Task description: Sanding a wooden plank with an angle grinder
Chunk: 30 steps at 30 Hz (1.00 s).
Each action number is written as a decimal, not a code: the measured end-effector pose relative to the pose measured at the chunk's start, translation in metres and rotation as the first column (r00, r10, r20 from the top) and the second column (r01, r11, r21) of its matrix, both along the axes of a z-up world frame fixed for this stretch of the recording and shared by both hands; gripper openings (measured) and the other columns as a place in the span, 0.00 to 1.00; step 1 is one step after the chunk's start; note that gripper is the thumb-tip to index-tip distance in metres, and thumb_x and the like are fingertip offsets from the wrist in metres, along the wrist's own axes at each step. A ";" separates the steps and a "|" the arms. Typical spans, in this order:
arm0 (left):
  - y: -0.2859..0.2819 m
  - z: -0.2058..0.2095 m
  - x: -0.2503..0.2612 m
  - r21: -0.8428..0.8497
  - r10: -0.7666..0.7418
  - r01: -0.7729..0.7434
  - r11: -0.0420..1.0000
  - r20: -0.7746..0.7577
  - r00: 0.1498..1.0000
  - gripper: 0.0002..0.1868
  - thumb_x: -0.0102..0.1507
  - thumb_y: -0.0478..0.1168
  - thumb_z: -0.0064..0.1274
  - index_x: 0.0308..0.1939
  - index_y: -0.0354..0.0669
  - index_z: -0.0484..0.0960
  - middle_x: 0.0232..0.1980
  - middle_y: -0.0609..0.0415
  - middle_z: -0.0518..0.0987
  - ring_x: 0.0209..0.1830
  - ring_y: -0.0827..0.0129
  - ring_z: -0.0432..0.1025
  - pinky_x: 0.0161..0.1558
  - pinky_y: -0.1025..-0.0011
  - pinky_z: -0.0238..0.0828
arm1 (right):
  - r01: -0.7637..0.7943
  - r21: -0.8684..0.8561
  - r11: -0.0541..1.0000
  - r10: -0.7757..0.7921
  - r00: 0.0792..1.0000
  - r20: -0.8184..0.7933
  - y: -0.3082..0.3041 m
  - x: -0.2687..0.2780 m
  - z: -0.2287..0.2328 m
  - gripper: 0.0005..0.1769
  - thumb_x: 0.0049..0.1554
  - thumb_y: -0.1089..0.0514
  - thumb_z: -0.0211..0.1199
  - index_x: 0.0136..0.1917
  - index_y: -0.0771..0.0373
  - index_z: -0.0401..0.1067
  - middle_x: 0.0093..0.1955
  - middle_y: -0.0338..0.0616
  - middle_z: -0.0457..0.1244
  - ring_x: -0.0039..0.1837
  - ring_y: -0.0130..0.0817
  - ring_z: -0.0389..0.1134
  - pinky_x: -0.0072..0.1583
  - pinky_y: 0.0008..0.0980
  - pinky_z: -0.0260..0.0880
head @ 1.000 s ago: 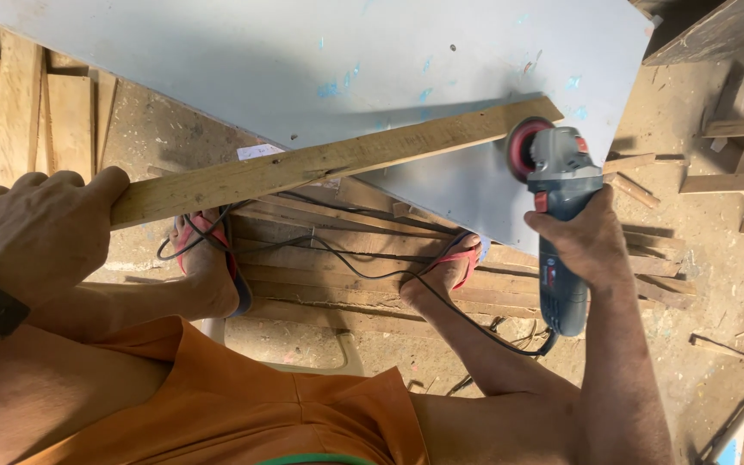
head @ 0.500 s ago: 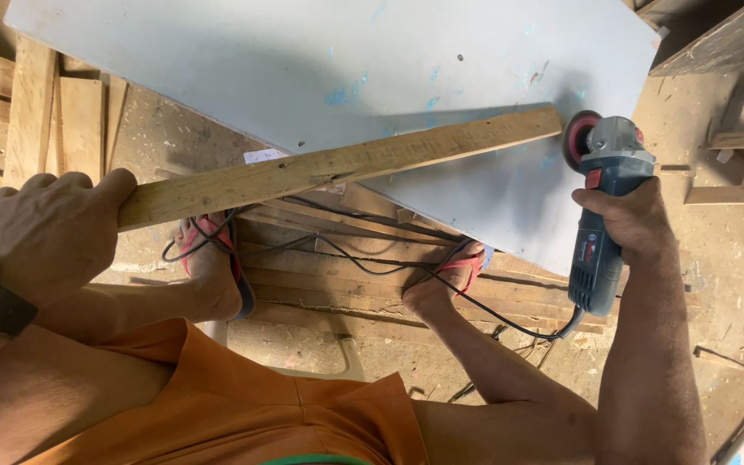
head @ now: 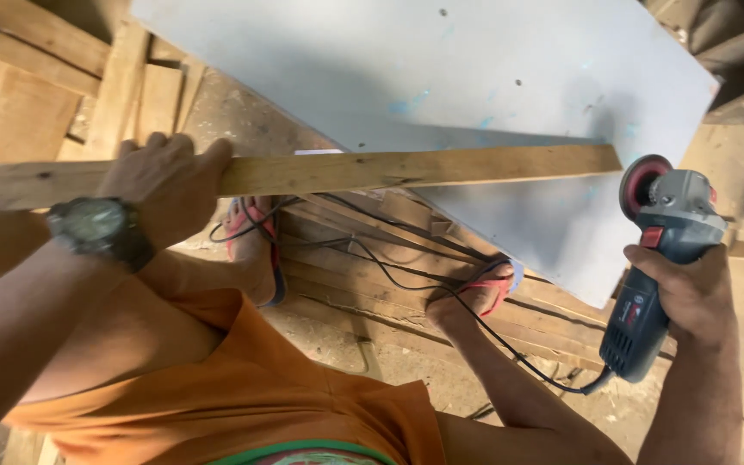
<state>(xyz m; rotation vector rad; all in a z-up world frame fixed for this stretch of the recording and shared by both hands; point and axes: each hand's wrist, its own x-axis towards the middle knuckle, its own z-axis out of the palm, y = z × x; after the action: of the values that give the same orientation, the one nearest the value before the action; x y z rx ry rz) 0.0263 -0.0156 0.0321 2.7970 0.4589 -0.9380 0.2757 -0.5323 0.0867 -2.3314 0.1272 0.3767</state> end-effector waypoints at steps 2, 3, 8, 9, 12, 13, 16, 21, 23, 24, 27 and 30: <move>-0.003 -0.006 0.002 -0.015 -0.003 0.003 1.000 0.020 1.000 0.13 0.75 0.49 0.32 0.57 0.52 0.68 0.35 0.53 0.75 0.36 0.60 0.72 0.47 0.57 0.75 | -0.064 -0.019 0.998 0.065 0.998 0.026 0.005 -0.005 -0.008 0.14 0.52 0.62 0.72 0.48 0.60 0.69 0.40 0.39 0.63 0.37 0.31 0.64 0.38 0.34 0.66; -0.005 -0.010 0.004 -0.037 -0.016 0.018 0.999 0.047 0.999 0.12 0.75 0.50 0.37 0.54 0.50 0.69 0.31 0.57 0.72 0.33 0.64 0.69 0.46 0.60 0.76 | -0.116 -0.047 0.992 0.119 0.991 0.058 0.006 -0.008 -0.010 0.15 0.50 0.61 0.73 0.49 0.58 0.70 0.42 0.35 0.63 0.39 0.26 0.62 0.40 0.29 0.64; -0.020 -0.014 0.013 -0.076 -0.054 0.060 0.995 0.084 0.995 0.11 0.76 0.43 0.32 0.45 0.48 0.69 0.27 0.62 0.71 0.22 0.71 0.66 0.27 0.70 0.73 | -0.135 -0.165 0.977 0.132 0.991 -0.028 0.048 -0.030 -0.009 0.18 0.48 0.60 0.73 0.49 0.61 0.69 0.40 0.42 0.63 0.39 0.34 0.62 0.40 0.36 0.64; -0.024 -0.010 0.016 -0.079 -0.071 0.078 0.994 0.086 0.994 0.08 0.74 0.40 0.33 0.46 0.47 0.70 0.29 0.61 0.74 0.25 0.67 0.71 0.29 0.66 0.76 | -0.142 -0.187 0.972 0.141 0.990 -0.018 0.055 -0.035 -0.010 0.18 0.47 0.58 0.73 0.48 0.59 0.68 0.40 0.38 0.61 0.40 0.32 0.59 0.41 0.36 0.61; -0.024 -0.031 0.021 -0.100 -0.026 0.042 0.994 0.165 0.986 0.12 0.77 0.45 0.33 0.45 0.51 0.72 0.27 0.65 0.70 0.21 0.74 0.66 0.23 0.73 0.73 | -0.216 -0.136 0.967 0.215 0.976 -0.021 0.081 -0.054 0.001 0.37 0.46 0.62 0.72 0.66 0.64 0.60 0.48 0.46 0.62 0.48 0.38 0.62 0.49 0.35 0.66; -0.024 -0.030 0.024 -0.102 -0.018 0.035 0.994 0.163 0.986 0.12 0.77 0.45 0.33 0.45 0.51 0.72 0.27 0.65 0.70 0.21 0.74 0.66 0.23 0.73 0.73 | -0.224 -0.138 0.965 0.223 0.975 -0.023 0.085 -0.057 0.002 0.37 0.46 0.62 0.72 0.66 0.64 0.60 0.48 0.46 0.62 0.48 0.38 0.62 0.49 0.35 0.66; -0.025 -0.028 0.034 -0.083 -0.055 0.064 0.994 0.109 0.993 0.11 0.77 0.43 0.31 0.51 0.49 0.71 0.28 0.64 0.69 0.23 0.73 0.65 0.24 0.73 0.71 | -0.158 -0.234 0.959 0.153 0.987 -0.040 0.094 -0.067 0.005 0.34 0.45 0.59 0.73 0.63 0.63 0.63 0.50 0.46 0.62 0.50 0.38 0.62 0.50 0.39 0.65; -0.028 -0.025 0.043 -0.162 -0.042 0.054 0.985 0.074 0.996 0.09 0.75 0.44 0.38 0.53 0.48 0.72 0.32 0.63 0.71 0.28 0.71 0.69 0.30 0.70 0.76 | -0.147 -0.251 0.957 0.139 0.989 -0.050 0.102 -0.077 0.004 0.28 0.46 0.57 0.73 0.57 0.62 0.66 0.45 0.44 0.61 0.47 0.37 0.62 0.47 0.41 0.65; -0.030 -0.023 0.046 -0.180 -0.026 0.038 0.983 0.068 0.997 0.09 0.75 0.43 0.38 0.54 0.47 0.72 0.32 0.62 0.73 0.28 0.71 0.69 0.31 0.70 0.75 | -0.137 -0.306 0.942 0.118 0.990 -0.079 0.107 -0.085 0.005 0.36 0.45 0.55 0.73 0.62 0.65 0.61 0.50 0.47 0.60 0.51 0.40 0.62 0.49 0.43 0.65; -0.030 -0.021 0.049 -0.194 -0.018 0.031 0.980 0.069 0.997 0.10 0.75 0.43 0.38 0.54 0.46 0.73 0.33 0.61 0.74 0.29 0.70 0.69 0.31 0.70 0.75 | -0.119 -0.358 0.926 0.089 0.991 -0.098 0.110 -0.088 0.005 0.44 0.44 0.53 0.74 0.67 0.68 0.56 0.56 0.51 0.59 0.55 0.42 0.61 0.51 0.45 0.66; -0.034 -0.015 0.058 -0.212 0.001 0.011 0.977 0.056 0.998 0.11 0.72 0.41 0.39 0.55 0.46 0.73 0.37 0.60 0.78 0.34 0.65 0.74 0.35 0.63 0.77 | -0.136 -0.368 0.920 0.074 0.981 -0.178 0.136 -0.103 0.015 0.46 0.44 0.55 0.74 0.68 0.68 0.53 0.56 0.51 0.61 0.57 0.44 0.64 0.53 0.45 0.69; -0.033 -0.087 0.062 0.025 -0.125 0.124 0.992 0.373 0.919 0.14 0.59 0.52 0.46 0.32 0.52 0.83 0.30 0.57 0.84 0.35 0.52 0.82 0.32 0.53 0.76 | -0.201 -0.420 0.885 0.128 0.972 -0.196 0.146 -0.116 0.002 0.49 0.43 0.43 0.78 0.66 0.65 0.55 0.57 0.71 0.65 0.64 0.71 0.66 0.64 0.63 0.63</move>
<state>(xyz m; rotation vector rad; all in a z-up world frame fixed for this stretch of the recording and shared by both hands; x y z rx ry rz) 0.0883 -0.0488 -0.0547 2.9351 0.2267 -0.3997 0.1601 -0.3865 0.0890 -2.7648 0.0996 0.6865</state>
